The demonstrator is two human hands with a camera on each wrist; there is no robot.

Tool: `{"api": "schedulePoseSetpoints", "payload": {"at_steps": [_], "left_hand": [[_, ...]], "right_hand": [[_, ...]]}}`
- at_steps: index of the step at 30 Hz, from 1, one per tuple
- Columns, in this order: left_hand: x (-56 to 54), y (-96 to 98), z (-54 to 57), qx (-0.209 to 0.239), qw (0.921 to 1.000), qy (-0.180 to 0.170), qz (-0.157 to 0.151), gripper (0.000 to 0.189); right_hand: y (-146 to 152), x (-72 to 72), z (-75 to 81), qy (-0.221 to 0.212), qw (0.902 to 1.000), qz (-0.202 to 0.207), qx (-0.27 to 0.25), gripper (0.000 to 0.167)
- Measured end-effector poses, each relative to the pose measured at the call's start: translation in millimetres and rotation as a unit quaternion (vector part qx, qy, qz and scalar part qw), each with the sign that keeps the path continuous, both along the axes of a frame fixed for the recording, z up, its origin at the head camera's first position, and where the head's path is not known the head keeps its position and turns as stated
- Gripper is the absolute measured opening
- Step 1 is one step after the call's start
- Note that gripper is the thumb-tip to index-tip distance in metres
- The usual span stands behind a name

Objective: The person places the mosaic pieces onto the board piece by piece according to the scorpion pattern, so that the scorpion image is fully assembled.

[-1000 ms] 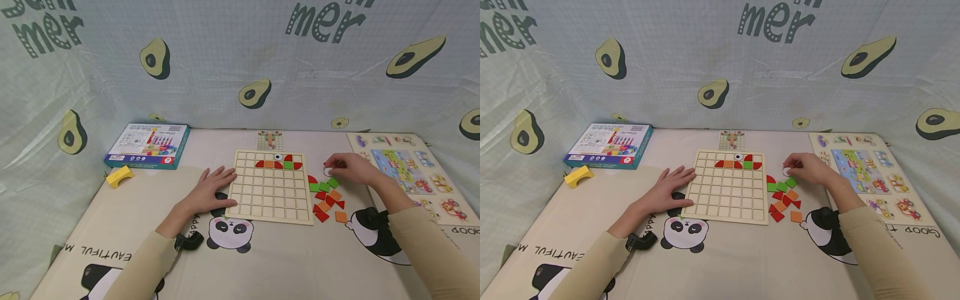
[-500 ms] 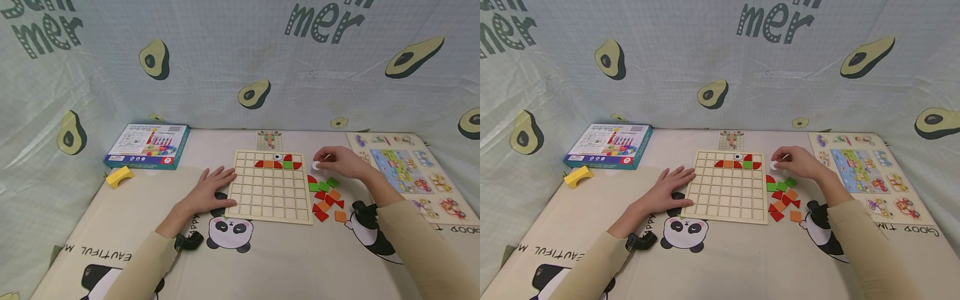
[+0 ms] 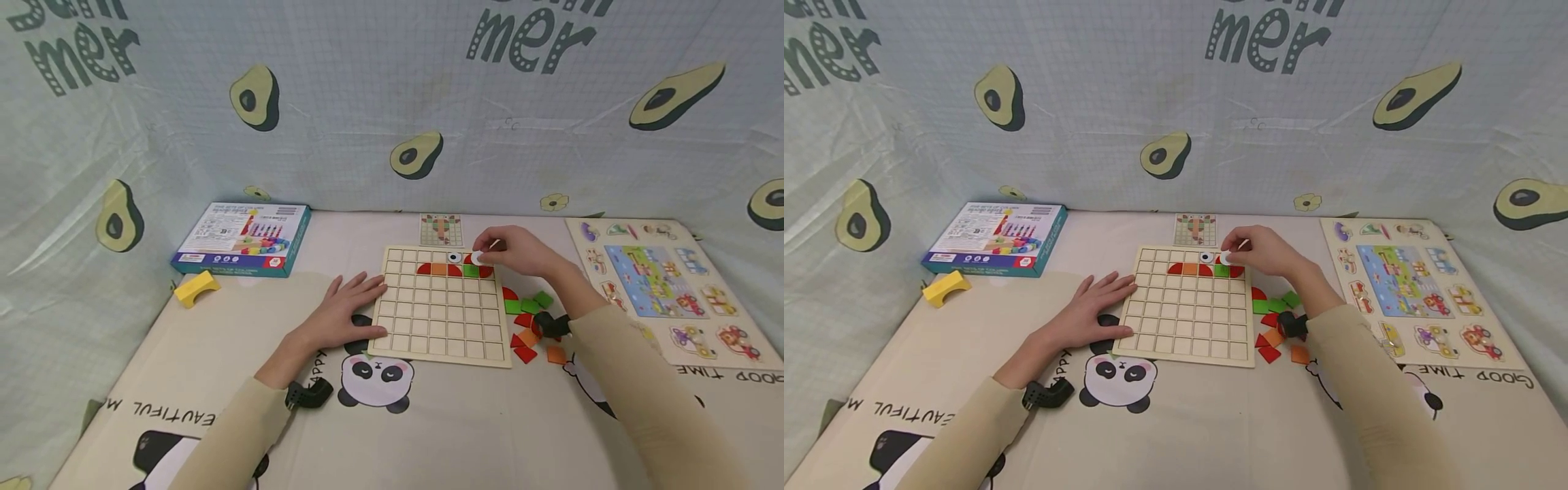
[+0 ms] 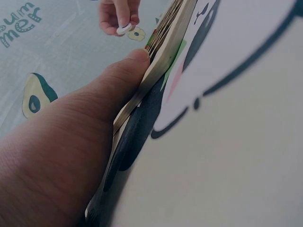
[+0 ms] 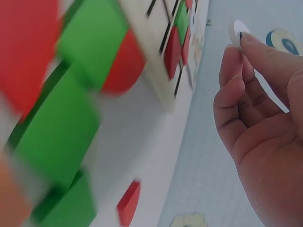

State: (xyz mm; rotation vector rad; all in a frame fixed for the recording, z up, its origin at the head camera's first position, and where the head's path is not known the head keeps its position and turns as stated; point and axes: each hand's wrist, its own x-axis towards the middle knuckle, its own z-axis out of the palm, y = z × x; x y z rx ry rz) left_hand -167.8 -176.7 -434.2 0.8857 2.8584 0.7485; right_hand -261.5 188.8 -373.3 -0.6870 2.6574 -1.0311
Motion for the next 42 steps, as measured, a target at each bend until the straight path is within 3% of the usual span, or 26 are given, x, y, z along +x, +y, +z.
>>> {"api": "schedulePoseSetpoints", "payload": {"at_steps": [14, 25, 42], "left_hand": [[-0.1, -0.4, 0.8, -0.001, 1.0, -0.004, 0.003, 0.085], [1.6, -3.2, -0.2, 0.003, 1.0, 0.001, 0.001, 0.085], [2.1, -0.8, -1.1, 0.004, 1.0, -0.002, -0.001, 0.084]], "right_hand": [[-48, -20.5, -0.5, -0.02, 0.999, 0.037, -0.018, 0.013], [-78, -26.2, -8.2, -0.015, 0.9983, 0.05, -0.025, 0.012], [-90, -35.0, -20.6, 0.009, 0.9979, 0.063, -0.006, 0.009]]}}
